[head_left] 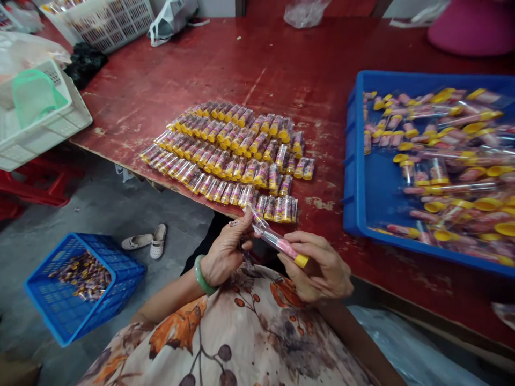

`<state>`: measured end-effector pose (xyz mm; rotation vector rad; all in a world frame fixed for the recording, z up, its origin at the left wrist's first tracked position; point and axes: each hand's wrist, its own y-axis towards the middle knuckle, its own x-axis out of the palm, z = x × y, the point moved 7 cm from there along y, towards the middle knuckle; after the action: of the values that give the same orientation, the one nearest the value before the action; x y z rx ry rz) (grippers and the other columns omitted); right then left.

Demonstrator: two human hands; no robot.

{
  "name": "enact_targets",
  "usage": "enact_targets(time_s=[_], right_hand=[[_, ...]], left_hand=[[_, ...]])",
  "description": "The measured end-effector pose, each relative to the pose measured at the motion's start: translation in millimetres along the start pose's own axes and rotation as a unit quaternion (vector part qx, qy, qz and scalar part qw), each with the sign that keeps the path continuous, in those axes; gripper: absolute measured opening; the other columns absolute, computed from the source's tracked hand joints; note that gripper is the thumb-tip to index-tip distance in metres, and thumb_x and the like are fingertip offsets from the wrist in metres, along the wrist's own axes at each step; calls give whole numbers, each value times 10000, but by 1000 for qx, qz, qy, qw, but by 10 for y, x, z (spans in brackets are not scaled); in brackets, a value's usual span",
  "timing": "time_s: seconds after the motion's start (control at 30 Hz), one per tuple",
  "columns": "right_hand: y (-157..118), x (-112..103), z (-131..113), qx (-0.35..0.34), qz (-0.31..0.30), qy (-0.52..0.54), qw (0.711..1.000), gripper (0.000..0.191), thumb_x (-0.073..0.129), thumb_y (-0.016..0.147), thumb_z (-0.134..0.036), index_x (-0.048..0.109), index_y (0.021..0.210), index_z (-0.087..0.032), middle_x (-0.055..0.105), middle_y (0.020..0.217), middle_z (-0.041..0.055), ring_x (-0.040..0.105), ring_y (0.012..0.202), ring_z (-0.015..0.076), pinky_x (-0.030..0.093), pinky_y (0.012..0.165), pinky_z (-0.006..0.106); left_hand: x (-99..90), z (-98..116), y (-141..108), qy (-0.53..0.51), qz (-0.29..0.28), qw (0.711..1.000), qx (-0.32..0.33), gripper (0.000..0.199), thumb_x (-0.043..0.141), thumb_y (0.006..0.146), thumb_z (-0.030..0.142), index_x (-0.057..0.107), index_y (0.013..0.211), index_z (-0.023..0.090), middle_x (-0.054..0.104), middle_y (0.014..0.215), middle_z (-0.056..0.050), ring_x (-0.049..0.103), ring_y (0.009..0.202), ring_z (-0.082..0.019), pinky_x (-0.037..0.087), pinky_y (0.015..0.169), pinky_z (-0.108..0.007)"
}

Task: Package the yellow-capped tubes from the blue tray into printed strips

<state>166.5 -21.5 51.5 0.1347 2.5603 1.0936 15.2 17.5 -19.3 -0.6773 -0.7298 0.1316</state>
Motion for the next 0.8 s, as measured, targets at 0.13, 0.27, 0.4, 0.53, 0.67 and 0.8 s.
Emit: enact_targets(time_s=[0.13,0.27,0.4,0.53,0.67,0.8], right_hand=[[-62,26,31,-26,3,-32,999,456,722,759,-23,585,1150,-211,696,1055,62,701,906,199,606,744,336],[-134,79,-18,-81,3,-81,993,482,741,746,-10,578,1168,-177,690,1072,84,701,922,195,611,782,330],[-214,168,-3,-100,11,-150,984,552,797,748,-97,556,1236,-187,687,1089,75,698,923,176,603,784,283],[-205,238,68,-78,5,-124,989,524,768,796,-146,557,1271,-214,643,1169,98,679,981,188,598,802,293],[-165,258,184,25,-59,47,997,370,616,910,-258,578,1273,-204,585,1264,140,622,1118,262,592,857,413],[-188,164,215,62,-24,87,994,392,640,855,-185,610,1244,-216,623,1220,122,634,1086,264,592,815,412]], left_hand=[[-5,-39,27,15,-12,1000,-15,409,873,611,416,630,747,116,582,664,14,527,537,-32,238,381,-124],[9,-82,50,43,-48,998,-4,420,846,638,460,617,721,117,570,640,2,510,532,-39,238,391,-128],[1,-109,41,70,-63,995,20,437,842,633,481,609,686,115,549,592,2,450,493,-36,216,391,-142],[2,-89,13,84,-69,994,27,381,833,669,433,638,696,106,512,572,26,363,455,-13,221,399,-145],[1,-29,-21,93,-49,994,22,327,831,684,388,675,759,110,561,634,1,473,523,-33,255,422,-133],[41,-43,-38,99,-63,993,20,366,857,633,414,667,705,109,542,594,13,434,472,-21,220,396,-139]])
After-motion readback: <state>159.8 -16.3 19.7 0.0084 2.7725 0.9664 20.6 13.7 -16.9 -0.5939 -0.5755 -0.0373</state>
